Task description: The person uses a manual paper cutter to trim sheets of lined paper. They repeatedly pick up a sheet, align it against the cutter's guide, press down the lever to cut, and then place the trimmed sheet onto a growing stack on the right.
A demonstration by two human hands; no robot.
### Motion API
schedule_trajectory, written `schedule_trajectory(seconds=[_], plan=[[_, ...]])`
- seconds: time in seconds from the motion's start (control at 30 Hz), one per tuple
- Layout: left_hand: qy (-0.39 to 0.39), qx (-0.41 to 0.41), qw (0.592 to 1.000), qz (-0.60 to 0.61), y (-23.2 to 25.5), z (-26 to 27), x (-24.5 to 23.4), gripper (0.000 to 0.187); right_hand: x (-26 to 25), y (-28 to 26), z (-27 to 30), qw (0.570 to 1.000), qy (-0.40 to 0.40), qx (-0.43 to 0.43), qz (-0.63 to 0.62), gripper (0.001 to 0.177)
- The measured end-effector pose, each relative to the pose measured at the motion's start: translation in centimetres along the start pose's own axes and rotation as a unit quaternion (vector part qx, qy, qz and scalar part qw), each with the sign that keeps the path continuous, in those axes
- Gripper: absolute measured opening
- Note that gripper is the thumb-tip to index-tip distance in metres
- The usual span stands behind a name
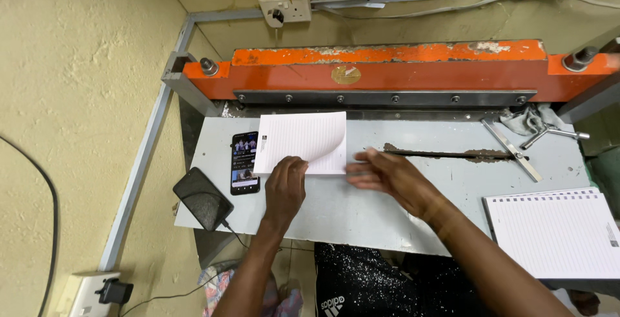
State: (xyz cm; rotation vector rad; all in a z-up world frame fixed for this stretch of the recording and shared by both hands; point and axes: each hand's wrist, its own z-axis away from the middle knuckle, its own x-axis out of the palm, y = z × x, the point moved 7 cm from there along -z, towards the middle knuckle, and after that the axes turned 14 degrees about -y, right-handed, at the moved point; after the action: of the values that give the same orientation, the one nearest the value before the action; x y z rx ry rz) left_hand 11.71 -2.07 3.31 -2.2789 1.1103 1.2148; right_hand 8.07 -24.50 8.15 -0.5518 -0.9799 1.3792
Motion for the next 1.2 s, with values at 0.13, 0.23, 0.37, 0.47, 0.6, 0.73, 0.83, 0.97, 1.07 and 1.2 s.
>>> schedule_trajectory(seconds=[0.13, 0.23, 0.37, 0.47, 0.6, 0.73, 0.83, 0.97, 1.07, 1.2], plan=[[-0.006, -0.078, 0.991, 0.107, -0.4, 0.8, -0.8, 0.011, 1.5, 1.7, -11.6, 0.997, -0.062, -0.022, -0.031, 0.056], [0.121, -0.260, 0.936, 0.202, -1.2, 5.4, -1.6, 0.018, 1.4, 1.3, -10.6, 0.987, -0.061, -0.107, 0.107, 0.046], [0.235, -0.614, 0.543, 0.522, -2.3, 12.3, 0.5, 0.050, -0.1, 1.1, -1.0, 0.982, -0.049, -0.074, 0.168, 0.065], [-0.221, -0.572, 0.576, 0.541, 4.4, 3.4, -2.5, 0.078, -3.5, 4.6, 4.2, 0.993, -0.027, -0.013, 0.116, 0.069], [-0.144, -0.399, 0.637, 0.643, 7.2, 2.3, 4.3, 0.060, -9.7, 9.0, 8.6, 0.971, 0.100, 0.033, 0.215, 0.052], [-0.131, -0.265, 0.721, 0.627, 11.6, -1.3, 3.5, 0.053, -12.4, 10.9, 11.2, 0.961, 0.178, -0.089, 0.193, 0.053], [-0.061, -0.235, 0.742, 0.625, 13.2, -1.4, 4.9, 0.043, -14.7, 16.3, 9.3, 0.952, 0.183, -0.149, 0.195, 0.037], [0.004, -0.234, 0.760, 0.606, 13.7, -0.3, 5.8, 0.027, -15.4, 18.6, 8.7, 0.944, 0.235, -0.165, 0.165, 0.042], [0.007, -0.209, 0.762, 0.613, 14.2, -0.1, 5.1, 0.034, -15.6, 19.5, 8.4, 0.945, 0.212, -0.181, 0.168, 0.030], [0.033, -0.212, 0.771, 0.600, 14.6, 0.6, 6.4, 0.023, -15.8, 20.2, 7.8, 0.941, 0.207, -0.217, 0.156, 0.025]])
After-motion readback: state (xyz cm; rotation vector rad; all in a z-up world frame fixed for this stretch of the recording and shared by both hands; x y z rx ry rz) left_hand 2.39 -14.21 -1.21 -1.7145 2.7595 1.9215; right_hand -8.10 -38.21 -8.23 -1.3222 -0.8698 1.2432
